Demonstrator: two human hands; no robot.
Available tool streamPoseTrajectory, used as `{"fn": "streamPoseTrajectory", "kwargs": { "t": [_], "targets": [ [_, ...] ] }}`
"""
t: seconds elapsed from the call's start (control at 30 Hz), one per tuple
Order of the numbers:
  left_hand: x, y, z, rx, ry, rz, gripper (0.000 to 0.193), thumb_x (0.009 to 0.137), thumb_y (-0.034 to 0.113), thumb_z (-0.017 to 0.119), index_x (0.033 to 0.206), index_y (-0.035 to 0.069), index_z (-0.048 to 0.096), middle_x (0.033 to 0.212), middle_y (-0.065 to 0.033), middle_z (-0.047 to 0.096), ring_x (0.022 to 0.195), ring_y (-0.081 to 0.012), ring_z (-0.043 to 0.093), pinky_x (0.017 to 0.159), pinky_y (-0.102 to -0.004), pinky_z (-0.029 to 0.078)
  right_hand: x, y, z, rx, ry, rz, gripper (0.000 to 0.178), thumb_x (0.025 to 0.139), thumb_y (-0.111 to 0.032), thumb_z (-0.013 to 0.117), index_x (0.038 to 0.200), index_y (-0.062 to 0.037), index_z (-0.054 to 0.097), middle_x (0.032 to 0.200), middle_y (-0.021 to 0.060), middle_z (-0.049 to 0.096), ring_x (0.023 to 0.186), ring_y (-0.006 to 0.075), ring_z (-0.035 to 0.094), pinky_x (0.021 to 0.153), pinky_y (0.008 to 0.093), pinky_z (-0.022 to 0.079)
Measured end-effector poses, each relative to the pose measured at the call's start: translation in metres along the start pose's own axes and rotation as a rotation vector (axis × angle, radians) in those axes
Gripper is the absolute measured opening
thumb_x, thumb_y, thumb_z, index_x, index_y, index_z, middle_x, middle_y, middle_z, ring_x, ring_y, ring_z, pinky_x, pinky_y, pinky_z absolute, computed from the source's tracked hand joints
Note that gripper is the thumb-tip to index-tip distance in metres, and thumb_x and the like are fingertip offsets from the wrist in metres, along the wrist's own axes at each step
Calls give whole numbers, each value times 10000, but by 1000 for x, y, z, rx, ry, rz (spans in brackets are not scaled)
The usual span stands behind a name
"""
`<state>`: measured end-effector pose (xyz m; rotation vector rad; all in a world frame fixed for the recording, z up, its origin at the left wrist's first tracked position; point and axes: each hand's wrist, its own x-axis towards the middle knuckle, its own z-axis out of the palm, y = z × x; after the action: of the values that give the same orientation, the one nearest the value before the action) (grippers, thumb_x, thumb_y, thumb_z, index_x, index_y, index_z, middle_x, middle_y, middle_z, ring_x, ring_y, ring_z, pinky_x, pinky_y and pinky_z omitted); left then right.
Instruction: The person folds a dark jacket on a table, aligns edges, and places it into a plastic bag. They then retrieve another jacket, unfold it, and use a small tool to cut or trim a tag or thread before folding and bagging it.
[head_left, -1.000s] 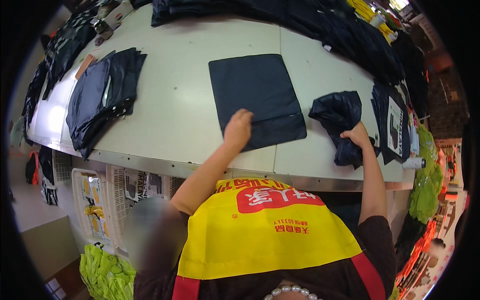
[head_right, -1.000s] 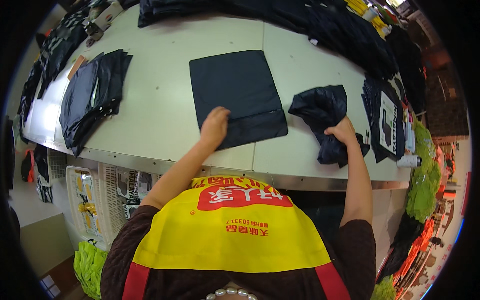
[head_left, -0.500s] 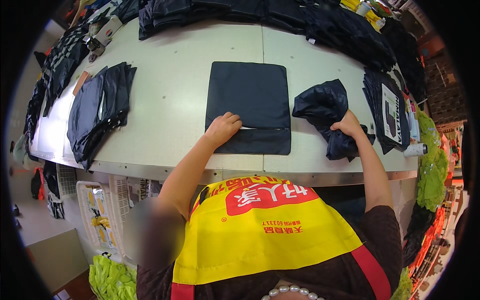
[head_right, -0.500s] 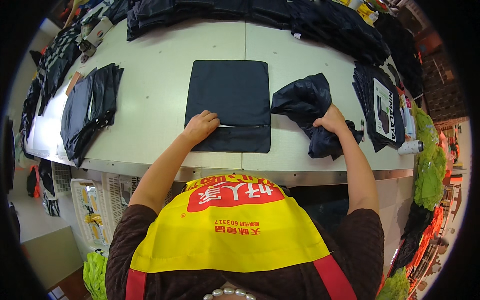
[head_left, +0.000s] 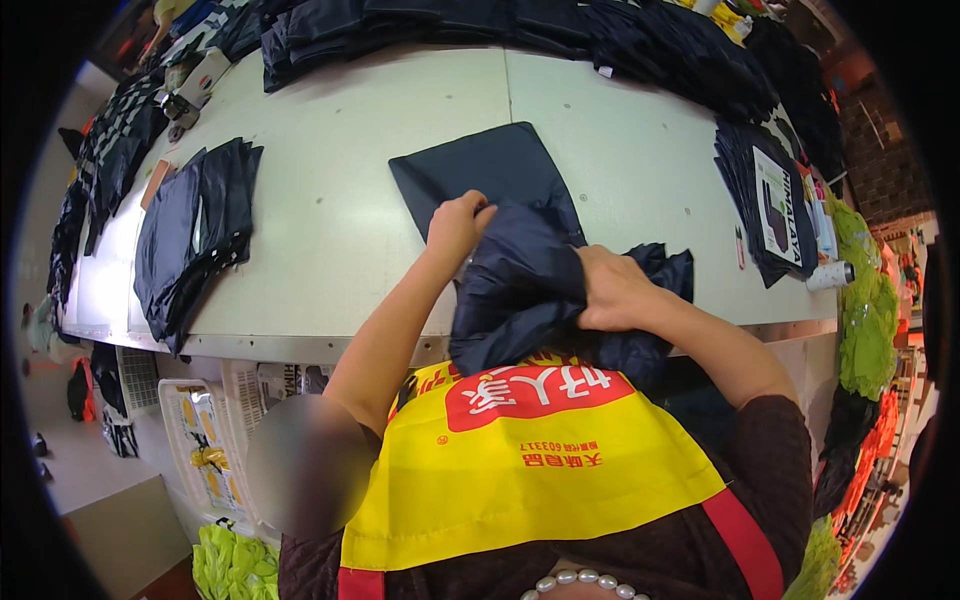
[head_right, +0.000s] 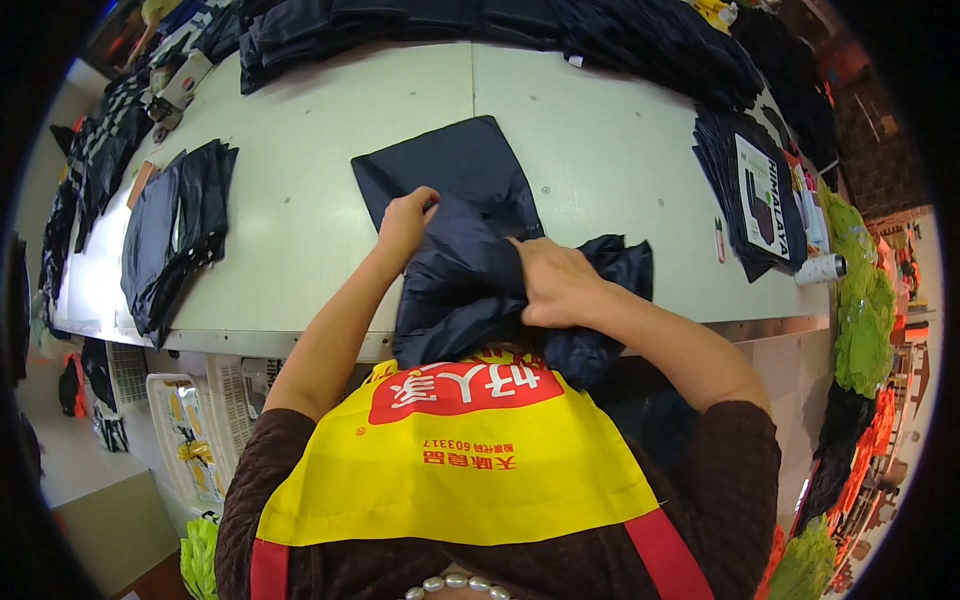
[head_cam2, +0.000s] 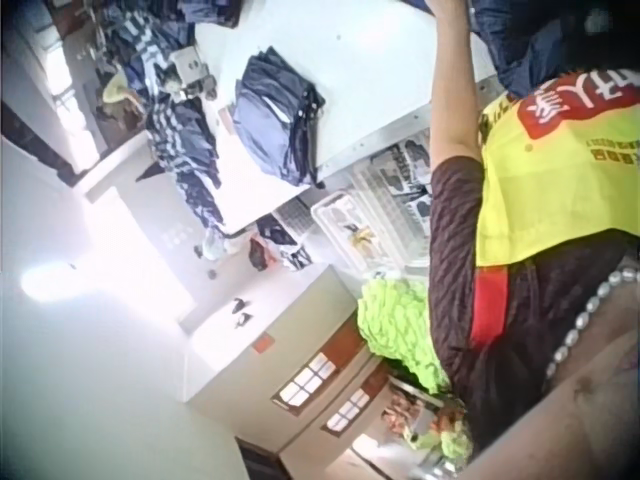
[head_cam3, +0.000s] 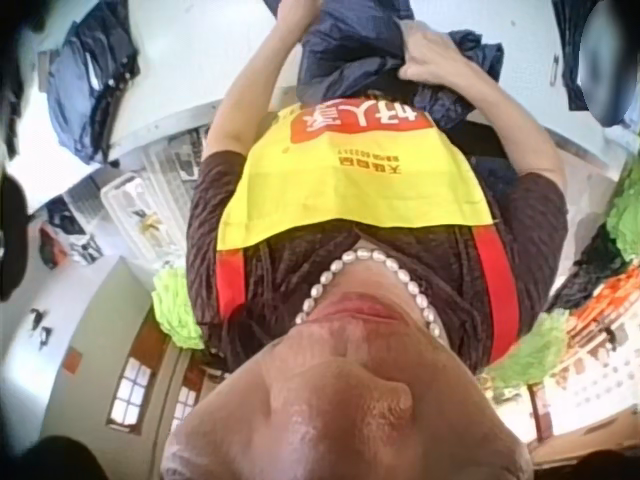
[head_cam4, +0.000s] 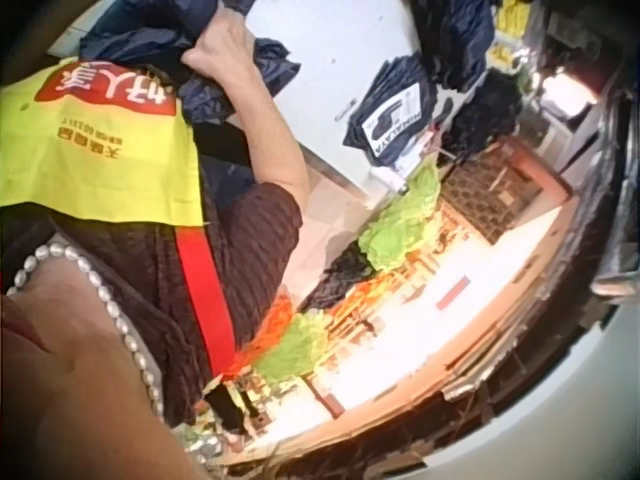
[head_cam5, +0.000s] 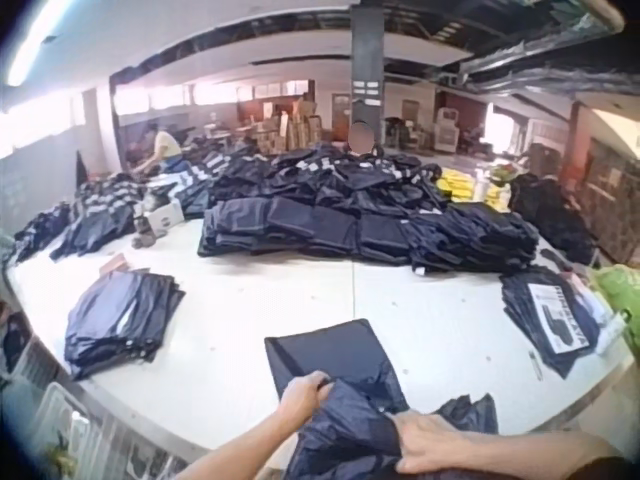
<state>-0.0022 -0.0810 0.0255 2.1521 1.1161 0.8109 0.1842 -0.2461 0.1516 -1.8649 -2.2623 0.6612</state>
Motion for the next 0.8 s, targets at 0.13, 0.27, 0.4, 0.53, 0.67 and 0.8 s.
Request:
{"fn": "streamPoseTrajectory", "kwargs": {
  "t": [0.13,0.27,0.4,0.53,0.67,0.8],
  "targets": [
    [12,16,-15,-280,-49,-167,281,829,274,652,826,-7,653,638,-143,600,569,-209,564,551,-320,431,27,-4,23,56,-307,76,640,501,-223,766,1057,7,547,973,240,616,926,392,590,785,429,485],
    [-5,33,-50,-317,-214,-168,214,847,196,648,867,-17,645,705,-84,628,650,-127,569,611,-261,449,50,27,28,88,-393,295,594,478,-260,810,947,45,608,930,242,640,885,358,619,783,388,489],
    [-35,51,-61,-62,-105,348,156,820,142,654,887,3,632,800,-152,629,695,-301,625,624,-339,495,61,66,31,278,-251,385,676,486,-271,809,1019,77,581,959,228,635,918,325,620,788,358,494],
    [-73,100,-71,559,-244,259,268,783,47,570,1049,64,537,849,-104,551,763,-277,607,610,-374,510,59,63,26,307,-181,585,730,475,-264,813,1069,74,557,1021,234,616,959,341,605,812,368,488],
    [-93,85,-57,688,-156,232,301,773,40,541,1070,90,527,833,-80,510,753,-252,585,595,-349,508,61,59,24,242,-165,548,746,461,-244,816,1058,118,554,1032,270,611,946,358,606,801,361,490],
    [-87,85,-26,527,124,310,275,757,34,560,1025,89,583,797,-61,527,724,-228,584,556,-331,490,73,67,35,329,-105,542,621,479,-251,815,971,77,625,960,231,650,880,326,642,752,377,510]
  ]
}}
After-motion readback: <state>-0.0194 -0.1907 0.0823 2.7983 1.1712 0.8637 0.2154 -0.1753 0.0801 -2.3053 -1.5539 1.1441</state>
